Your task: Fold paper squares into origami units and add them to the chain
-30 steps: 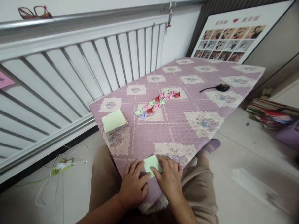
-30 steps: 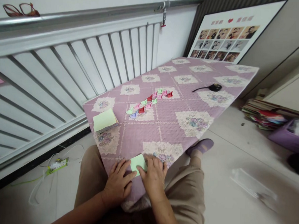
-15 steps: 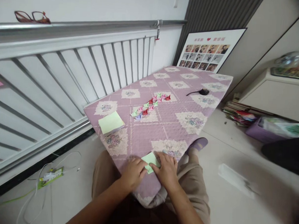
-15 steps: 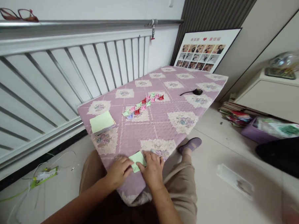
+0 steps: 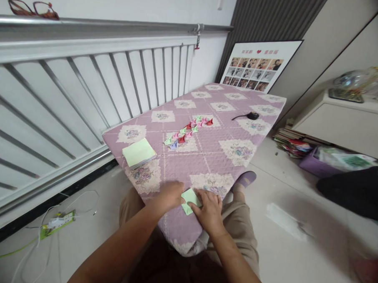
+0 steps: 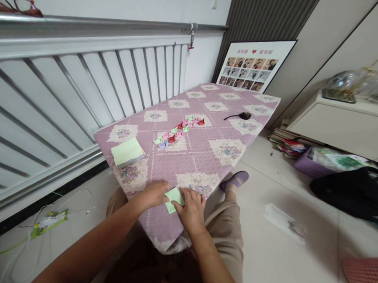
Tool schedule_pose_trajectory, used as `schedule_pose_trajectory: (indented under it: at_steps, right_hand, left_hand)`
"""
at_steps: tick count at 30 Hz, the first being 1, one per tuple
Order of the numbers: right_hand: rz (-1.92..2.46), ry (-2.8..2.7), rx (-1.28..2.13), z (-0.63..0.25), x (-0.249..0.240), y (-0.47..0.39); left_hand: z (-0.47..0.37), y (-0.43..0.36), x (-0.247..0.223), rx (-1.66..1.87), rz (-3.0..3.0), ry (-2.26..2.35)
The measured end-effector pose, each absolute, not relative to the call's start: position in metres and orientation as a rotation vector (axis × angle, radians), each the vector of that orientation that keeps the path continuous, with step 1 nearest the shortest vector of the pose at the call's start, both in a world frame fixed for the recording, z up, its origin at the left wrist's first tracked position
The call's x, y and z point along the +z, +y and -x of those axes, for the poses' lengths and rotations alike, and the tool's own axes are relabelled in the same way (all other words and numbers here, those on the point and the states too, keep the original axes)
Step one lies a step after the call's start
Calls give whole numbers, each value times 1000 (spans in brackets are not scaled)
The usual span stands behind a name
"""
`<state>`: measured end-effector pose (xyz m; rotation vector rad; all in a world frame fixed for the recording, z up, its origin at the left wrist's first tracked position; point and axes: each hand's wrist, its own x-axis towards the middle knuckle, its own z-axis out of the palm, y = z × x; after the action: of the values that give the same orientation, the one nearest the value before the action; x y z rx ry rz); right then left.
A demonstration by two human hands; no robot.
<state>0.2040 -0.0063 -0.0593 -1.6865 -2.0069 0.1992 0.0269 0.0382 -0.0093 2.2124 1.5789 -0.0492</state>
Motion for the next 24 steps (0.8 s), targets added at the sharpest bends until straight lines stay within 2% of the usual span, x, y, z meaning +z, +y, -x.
schedule_pose_trajectory:
  at_steps: [8,24]
  right_hand:
    - [1671,-2007,240,-204,-60,-7]
    - [1664,-1981,266,-205,-62,-7]
  left_hand:
    - [-29,46,-2,-146,-2229,1553]
    - [-26,35,-13,-3,-2191,1591]
